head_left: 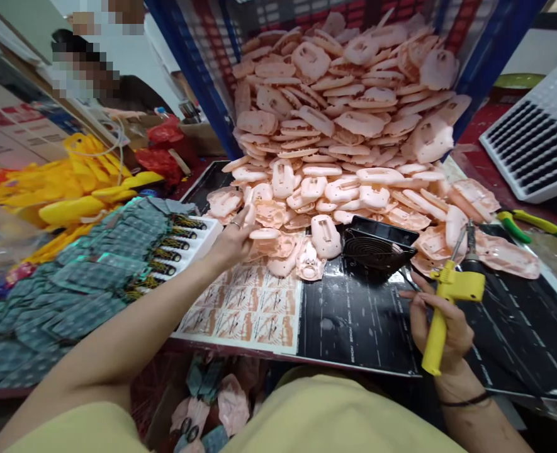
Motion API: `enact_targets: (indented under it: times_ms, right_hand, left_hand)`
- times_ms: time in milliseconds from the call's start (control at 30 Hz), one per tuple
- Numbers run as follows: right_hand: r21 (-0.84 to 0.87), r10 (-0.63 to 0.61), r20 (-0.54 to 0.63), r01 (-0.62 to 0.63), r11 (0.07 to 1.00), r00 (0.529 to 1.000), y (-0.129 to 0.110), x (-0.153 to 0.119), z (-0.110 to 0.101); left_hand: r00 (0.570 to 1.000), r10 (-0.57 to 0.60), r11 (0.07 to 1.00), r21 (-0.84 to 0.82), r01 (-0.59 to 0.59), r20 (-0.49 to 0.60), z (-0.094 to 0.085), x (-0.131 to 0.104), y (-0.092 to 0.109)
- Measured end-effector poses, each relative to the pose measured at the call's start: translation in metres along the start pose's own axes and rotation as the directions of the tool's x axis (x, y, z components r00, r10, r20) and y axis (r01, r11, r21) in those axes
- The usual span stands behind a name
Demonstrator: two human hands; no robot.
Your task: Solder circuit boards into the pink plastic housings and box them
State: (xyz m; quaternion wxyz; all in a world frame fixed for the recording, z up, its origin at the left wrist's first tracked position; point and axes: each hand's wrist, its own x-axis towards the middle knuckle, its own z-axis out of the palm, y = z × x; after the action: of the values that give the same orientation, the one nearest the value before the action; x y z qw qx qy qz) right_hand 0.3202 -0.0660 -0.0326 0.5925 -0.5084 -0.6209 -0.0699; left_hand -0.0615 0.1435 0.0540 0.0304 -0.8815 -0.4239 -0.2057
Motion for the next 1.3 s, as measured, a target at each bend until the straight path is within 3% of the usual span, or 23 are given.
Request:
enact_targets:
  times_ms: [67, 100, 167, 233, 267, 367, 500, 567, 633, 767, 833, 900, 967, 1033, 1133, 1233, 1300]
  right_hand:
    - [-0.001, -0.026, -0.012, 0.026, 1.000, 1.000, -0.001, 0.001, 0.001]
    - [-0.002, -0.039, -0.020, 0.039, 0.999, 0.999, -0.002, 0.001, 0.001]
    - [-0.010, -0.049, -0.026, 0.049, 0.999, 0.998, -0.001, 0.002, 0.001]
    - [-0.023, -0.037, -0.017, 0.037, 0.999, 0.999, 0.000, 0.001, 0.000]
    - [-0.029, -0.033, -0.009, 0.033, 0.999, 0.999, 0.001, 0.001, 0.000]
    - [-0.058, -0.042, -0.005, 0.041, 0.997, 0.999, 0.003, -0.001, -0.002]
    - [-0.088, -0.055, -0.039, 0.051, 0.995, 0.998, 0.000, -0.001, -0.002]
    - [-0.082, -0.051, -0.042, 0.047, 0.996, 0.998, -0.001, -0.001, 0.000]
    - [-0.053, -0.051, -0.029, 0.050, 0.997, 0.998, 0.000, -0.002, 0.000]
    - [-0.042, -0.122, 0.057, 0.124, 0.991, 0.991, 0.005, -0.008, -0.002]
    - [-0.087, -0.159, 0.144, 0.172, 0.981, 0.977, 0.004, -0.010, -0.005]
    - [-0.090, -0.174, 0.262, 0.204, 0.975, 0.949, -0.003, -0.010, -0.006]
    - [-0.040, -0.191, 0.385, 0.223, 0.974, 0.903, -0.016, -0.006, -0.003]
    - [0.052, -0.229, 0.485, 0.234, 0.971, 0.844, -0.031, 0.001, 0.005]
    - [0.161, -0.298, 0.571, 0.252, 0.954, 0.765, -0.050, 0.010, 0.026]
    - [0.174, -0.297, 0.610, 0.241, 0.955, 0.735, -0.060, 0.012, 0.047]
    - [0.127, -0.272, 0.619, 0.248, 0.960, 0.737, -0.060, 0.009, 0.053]
  left_hand:
    - [0.972, -0.219, 0.961, -0.194, 0.199, -0.090, -0.004, -0.001, -0.014]
    - [0.929, -0.350, 0.900, -0.318, 0.298, -0.118, -0.005, -0.001, -0.020]
    - [0.777, -0.621, 0.645, -0.631, 0.431, -0.103, -0.008, 0.001, -0.030]
    - [0.623, -0.782, 0.329, -0.852, 0.408, -0.004, -0.011, 0.003, -0.033]
    - [0.581, -0.813, 0.224, -0.903, 0.367, 0.034, -0.013, 0.004, -0.031]
    - [0.550, -0.829, 0.082, -0.950, 0.301, 0.102, -0.021, 0.003, -0.017]
    - [0.538, -0.783, -0.145, -0.932, 0.331, 0.313, -0.028, -0.005, 0.012]
    - [0.594, -0.702, -0.115, -0.886, 0.450, 0.393, -0.027, -0.011, 0.024]
    - [0.636, -0.580, -0.016, -0.788, 0.616, 0.509, -0.023, -0.017, 0.035]
    - [0.588, -0.296, 0.157, -0.569, 0.807, 0.752, -0.012, -0.020, 0.063]
    - [0.592, -0.089, 0.418, -0.509, 0.752, 0.801, -0.007, -0.017, 0.081]
    - [0.604, 0.053, 0.668, -0.478, 0.570, 0.795, -0.003, -0.014, 0.099]
    - [0.648, 0.076, 0.784, -0.447, 0.431, 0.758, 0.000, -0.011, 0.112]
    - [0.684, 0.071, 0.824, -0.429, 0.369, 0.726, 0.003, -0.009, 0.118]
    - [0.681, 0.099, 0.825, -0.443, 0.352, 0.726, 0.007, -0.009, 0.118]
    - [0.678, 0.116, 0.783, -0.487, 0.387, 0.726, 0.005, -0.012, 0.113]
    - [0.759, 0.091, 0.769, -0.530, 0.358, 0.644, -0.003, -0.021, 0.109]
